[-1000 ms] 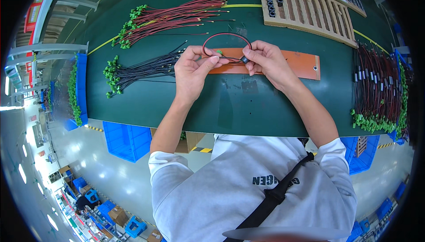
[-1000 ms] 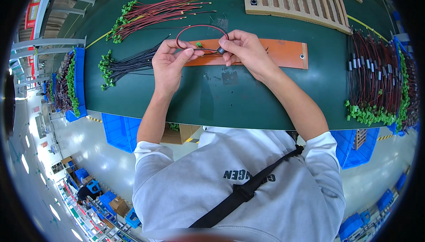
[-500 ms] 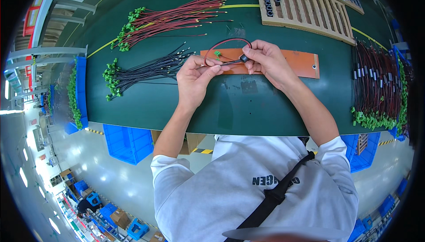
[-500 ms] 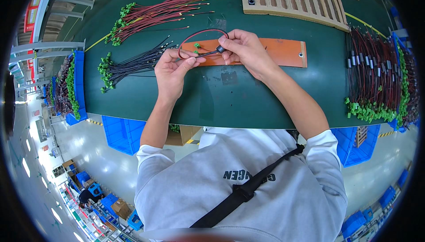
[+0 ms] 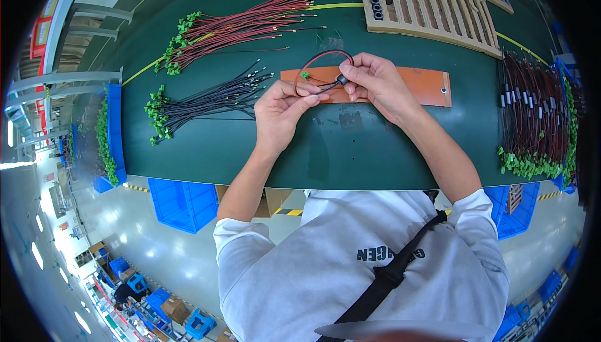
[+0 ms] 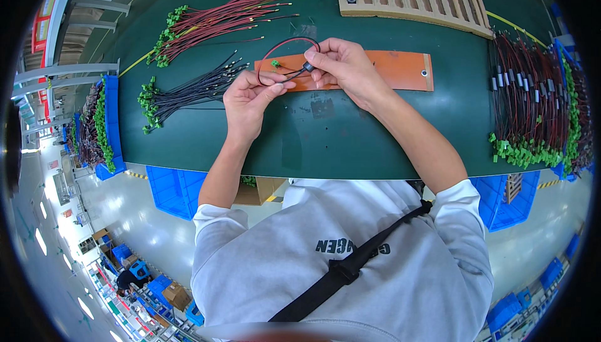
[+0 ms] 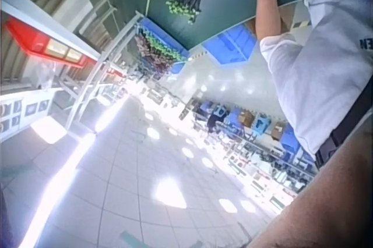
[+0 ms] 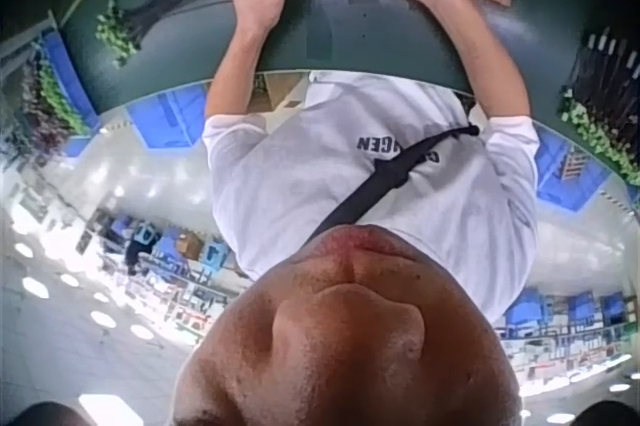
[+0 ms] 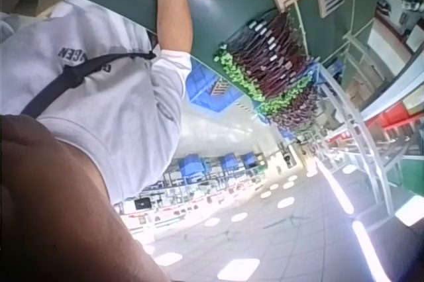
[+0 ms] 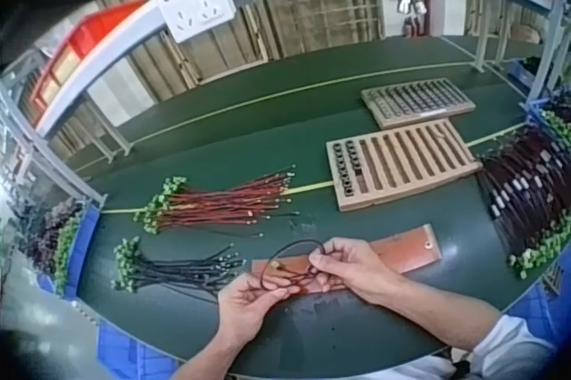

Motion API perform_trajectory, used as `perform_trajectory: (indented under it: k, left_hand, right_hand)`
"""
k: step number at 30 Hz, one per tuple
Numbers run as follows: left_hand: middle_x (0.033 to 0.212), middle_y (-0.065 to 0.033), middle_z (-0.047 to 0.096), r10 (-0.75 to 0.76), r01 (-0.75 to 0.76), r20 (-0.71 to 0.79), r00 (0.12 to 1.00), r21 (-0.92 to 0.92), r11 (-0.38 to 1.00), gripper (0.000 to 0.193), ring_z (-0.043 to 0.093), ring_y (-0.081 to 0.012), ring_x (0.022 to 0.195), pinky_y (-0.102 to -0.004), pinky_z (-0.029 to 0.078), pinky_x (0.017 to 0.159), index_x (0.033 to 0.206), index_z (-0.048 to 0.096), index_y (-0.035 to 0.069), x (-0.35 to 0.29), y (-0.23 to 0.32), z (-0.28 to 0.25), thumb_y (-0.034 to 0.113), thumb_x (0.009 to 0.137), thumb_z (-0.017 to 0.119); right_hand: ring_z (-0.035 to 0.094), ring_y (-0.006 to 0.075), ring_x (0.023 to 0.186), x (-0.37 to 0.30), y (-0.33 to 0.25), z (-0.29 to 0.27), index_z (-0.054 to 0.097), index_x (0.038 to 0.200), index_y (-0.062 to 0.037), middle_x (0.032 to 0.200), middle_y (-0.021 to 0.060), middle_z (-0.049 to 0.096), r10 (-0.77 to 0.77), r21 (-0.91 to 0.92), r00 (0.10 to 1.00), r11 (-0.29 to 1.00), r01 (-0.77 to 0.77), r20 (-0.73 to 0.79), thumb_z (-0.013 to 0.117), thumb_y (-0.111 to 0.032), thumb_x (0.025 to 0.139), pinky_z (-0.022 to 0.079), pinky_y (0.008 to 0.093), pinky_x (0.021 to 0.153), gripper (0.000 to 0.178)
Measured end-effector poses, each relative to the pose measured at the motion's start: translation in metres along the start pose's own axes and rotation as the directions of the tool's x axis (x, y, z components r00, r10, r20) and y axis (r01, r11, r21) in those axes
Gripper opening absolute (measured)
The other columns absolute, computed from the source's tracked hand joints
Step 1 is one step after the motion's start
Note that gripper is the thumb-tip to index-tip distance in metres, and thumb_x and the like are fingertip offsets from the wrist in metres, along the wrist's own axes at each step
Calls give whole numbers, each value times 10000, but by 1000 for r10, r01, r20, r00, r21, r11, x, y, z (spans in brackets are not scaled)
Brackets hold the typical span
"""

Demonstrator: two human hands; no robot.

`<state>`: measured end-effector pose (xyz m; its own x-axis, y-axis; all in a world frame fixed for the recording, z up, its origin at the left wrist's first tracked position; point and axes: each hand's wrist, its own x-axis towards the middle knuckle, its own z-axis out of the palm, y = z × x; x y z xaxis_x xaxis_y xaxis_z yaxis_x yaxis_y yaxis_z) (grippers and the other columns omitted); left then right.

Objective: The person assembles wiring harnesses by attaching connectors to wires and fitting heat shrink tubing onto the components using a manual assembly tool.

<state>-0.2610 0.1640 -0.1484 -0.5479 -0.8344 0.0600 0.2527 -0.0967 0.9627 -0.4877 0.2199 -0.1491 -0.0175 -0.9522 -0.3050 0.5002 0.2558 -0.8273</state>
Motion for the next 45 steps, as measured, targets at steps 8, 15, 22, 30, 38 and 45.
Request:
perform_trajectory:
  k: [8,15,22,30,38,45]
  left_hand:
    - [1090,-137,728,290,-300,110,951,562,771,106,730,-207,965,-320,622,828,880,718,-32,9,3,17,-90,825,788]
    - [1216,-151,693,321,-328,122,939,593,735,170,709,-273,1160,-358,605,925,998,722,-28,24,-11,28,-80,844,770]
    - [1145,-174,750,103,-177,144,984,772,610,251,752,-315,1044,-365,597,910,1155,728,22,29,8,51,65,909,751]
    - [1126,-139,750,107,-225,199,974,832,507,299,743,-309,960,-362,589,871,1168,724,37,33,2,52,101,884,791]
    - [1051,-122,773,-218,26,403,889,431,902,346,706,-168,919,-315,558,830,1165,762,4,82,9,60,305,1047,640]
    - [847,-64,714,-269,96,383,883,415,905,151,637,-85,682,-241,505,605,1062,780,-26,70,-16,80,87,971,739]
  right_hand:
    - [664,68,739,-5,3,6,656,1048,-27,868,39,709,-72,-125,997,990,67,-31,801,-206,947,595,242,690,252]
    - [692,78,738,-5,12,2,674,1021,-28,885,43,729,-139,-55,990,989,137,-32,620,-235,1073,606,238,700,220]
    - [753,260,845,-22,5,-1,742,1093,29,1107,156,733,-605,-682,790,538,496,97,667,-55,984,622,351,751,157]
    - [735,249,939,-52,-28,-33,746,1048,34,1043,139,752,-716,-858,687,274,434,119,660,-48,983,585,346,821,136]
    - [698,157,983,-65,-27,-89,737,1055,9,1075,78,744,-579,-617,811,610,497,80,639,-72,1018,535,286,912,133]
    - [711,135,903,-61,-17,-82,774,1039,8,1033,85,762,-612,-655,791,594,467,9,702,-70,979,559,258,807,122]
